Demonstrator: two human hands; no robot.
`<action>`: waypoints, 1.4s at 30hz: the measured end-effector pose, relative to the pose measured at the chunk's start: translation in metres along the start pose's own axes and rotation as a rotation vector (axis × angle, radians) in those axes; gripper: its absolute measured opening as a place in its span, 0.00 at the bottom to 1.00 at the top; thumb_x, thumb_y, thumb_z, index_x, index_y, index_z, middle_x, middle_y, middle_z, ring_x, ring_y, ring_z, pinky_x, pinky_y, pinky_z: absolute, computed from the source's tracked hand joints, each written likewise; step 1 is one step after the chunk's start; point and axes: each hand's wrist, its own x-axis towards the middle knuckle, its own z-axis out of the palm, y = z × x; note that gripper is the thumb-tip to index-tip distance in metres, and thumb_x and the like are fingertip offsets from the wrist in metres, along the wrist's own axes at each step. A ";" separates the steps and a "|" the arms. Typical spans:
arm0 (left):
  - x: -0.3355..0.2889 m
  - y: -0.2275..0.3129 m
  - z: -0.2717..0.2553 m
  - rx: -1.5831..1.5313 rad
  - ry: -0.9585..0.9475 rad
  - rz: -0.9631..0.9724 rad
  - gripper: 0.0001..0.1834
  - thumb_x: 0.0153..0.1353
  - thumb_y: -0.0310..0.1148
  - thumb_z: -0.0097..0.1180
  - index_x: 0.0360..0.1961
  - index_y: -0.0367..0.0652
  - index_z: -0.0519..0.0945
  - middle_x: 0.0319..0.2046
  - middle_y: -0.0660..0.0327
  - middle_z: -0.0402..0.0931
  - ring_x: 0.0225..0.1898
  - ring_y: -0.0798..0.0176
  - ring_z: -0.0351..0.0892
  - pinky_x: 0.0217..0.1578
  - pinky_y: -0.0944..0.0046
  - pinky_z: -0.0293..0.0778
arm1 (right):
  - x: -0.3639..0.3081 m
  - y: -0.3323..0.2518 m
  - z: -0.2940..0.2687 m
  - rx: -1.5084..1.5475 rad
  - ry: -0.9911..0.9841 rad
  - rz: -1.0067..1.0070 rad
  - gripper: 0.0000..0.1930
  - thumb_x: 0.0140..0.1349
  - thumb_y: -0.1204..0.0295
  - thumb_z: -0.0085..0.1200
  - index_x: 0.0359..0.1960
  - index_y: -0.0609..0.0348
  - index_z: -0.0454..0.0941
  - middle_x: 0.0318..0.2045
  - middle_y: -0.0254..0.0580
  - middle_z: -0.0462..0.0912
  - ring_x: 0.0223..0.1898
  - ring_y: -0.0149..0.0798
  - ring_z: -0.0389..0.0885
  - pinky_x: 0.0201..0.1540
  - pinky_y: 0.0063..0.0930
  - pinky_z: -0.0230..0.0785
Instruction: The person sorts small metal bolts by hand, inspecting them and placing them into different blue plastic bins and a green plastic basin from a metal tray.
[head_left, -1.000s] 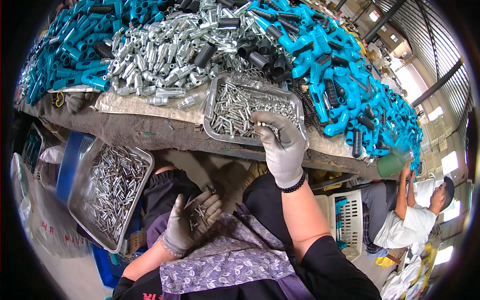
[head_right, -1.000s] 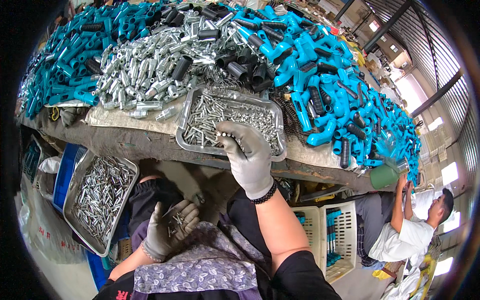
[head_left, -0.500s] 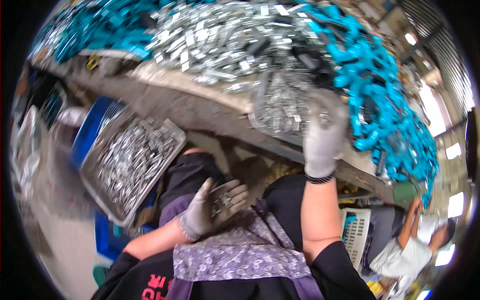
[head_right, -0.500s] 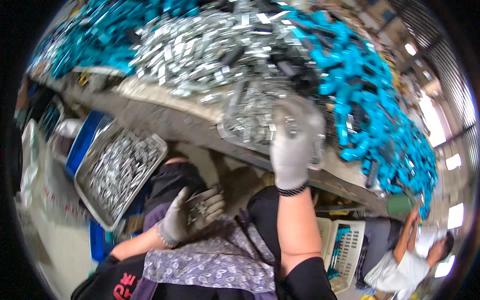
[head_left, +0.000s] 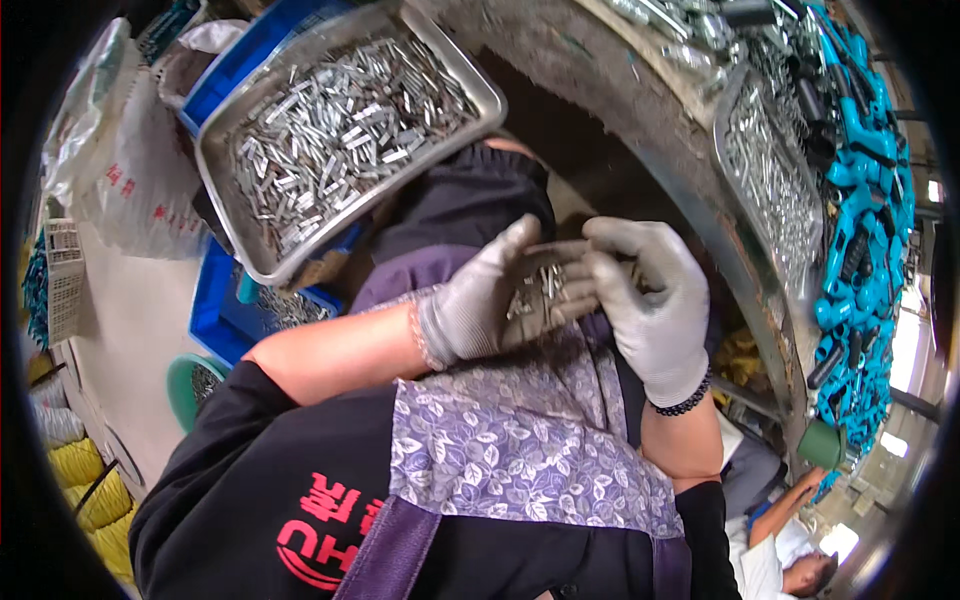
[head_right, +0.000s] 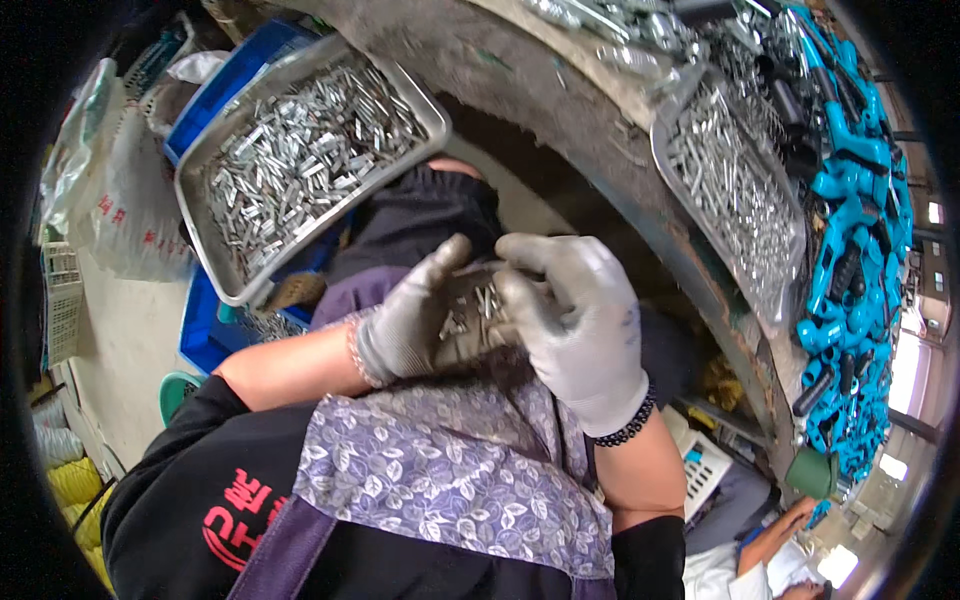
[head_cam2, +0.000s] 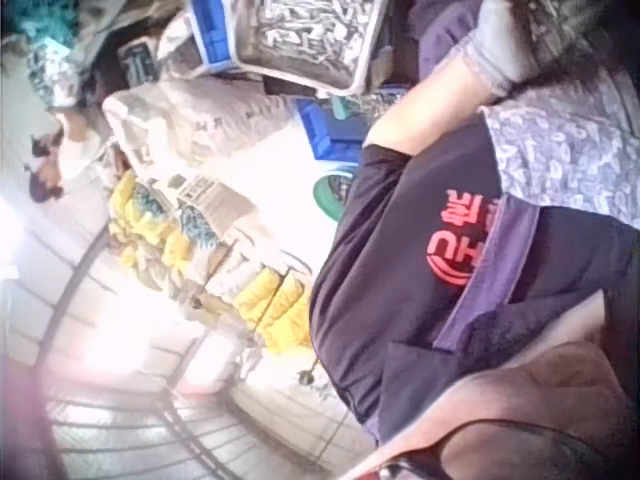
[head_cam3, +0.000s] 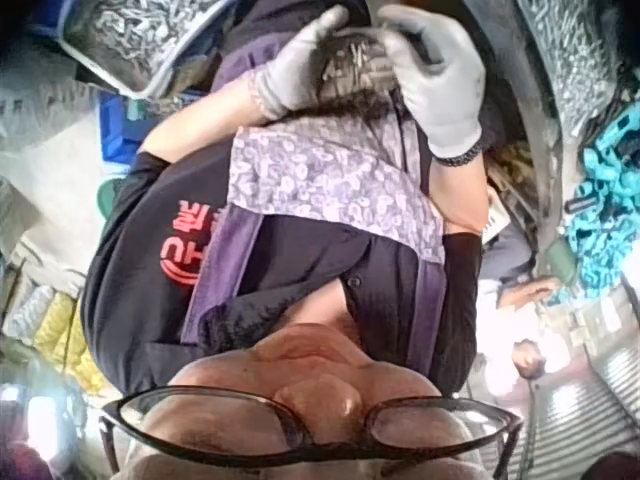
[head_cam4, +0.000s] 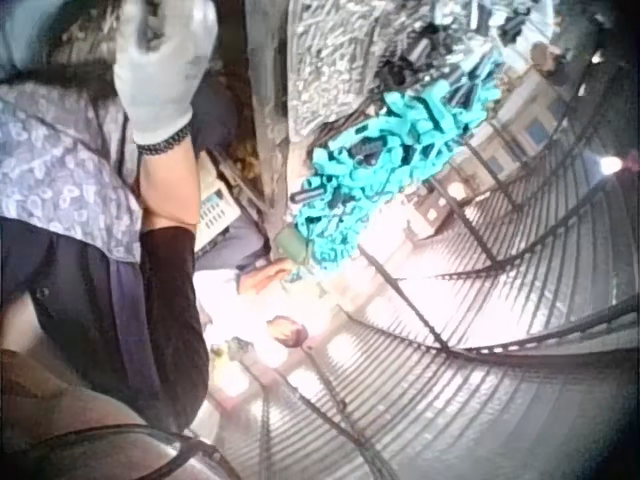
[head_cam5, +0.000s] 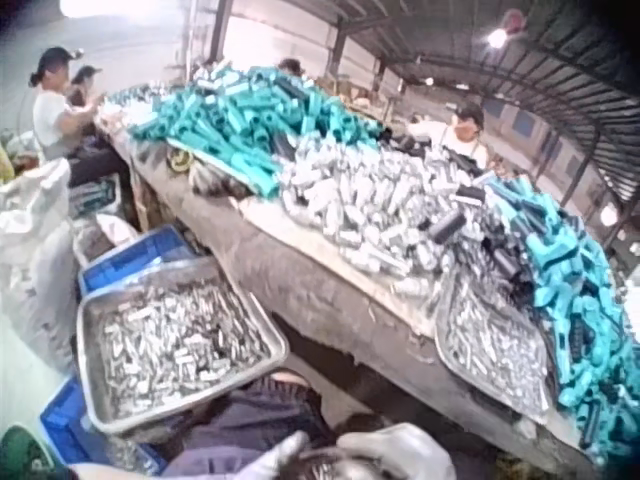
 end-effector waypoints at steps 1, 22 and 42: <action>0.004 0.000 -0.007 -0.037 -0.019 0.019 0.41 0.71 0.63 0.50 0.67 0.36 0.69 0.59 0.49 0.77 0.58 0.55 0.81 0.61 0.56 0.78 | -0.003 0.011 -0.001 -0.158 -0.055 -0.101 0.08 0.61 0.76 0.62 0.42 0.59 0.85 0.36 0.46 0.83 0.38 0.46 0.83 0.41 0.38 0.75; 0.002 -0.002 -0.002 0.005 0.009 0.104 0.43 0.73 0.60 0.47 0.74 0.36 0.60 0.69 0.48 0.68 0.69 0.50 0.70 0.70 0.46 0.66 | -0.024 0.030 0.029 -0.001 0.050 0.070 0.04 0.59 0.78 0.63 0.35 0.61 0.83 0.33 0.42 0.82 0.34 0.34 0.82 0.38 0.29 0.74; -0.001 -0.004 0.006 0.185 0.053 0.181 0.40 0.76 0.59 0.39 0.76 0.39 0.58 0.70 0.51 0.66 0.68 0.53 0.70 0.68 0.50 0.67 | -0.024 0.051 0.051 -0.217 0.059 0.088 0.05 0.58 0.75 0.65 0.33 0.60 0.82 0.26 0.42 0.78 0.26 0.38 0.78 0.31 0.33 0.70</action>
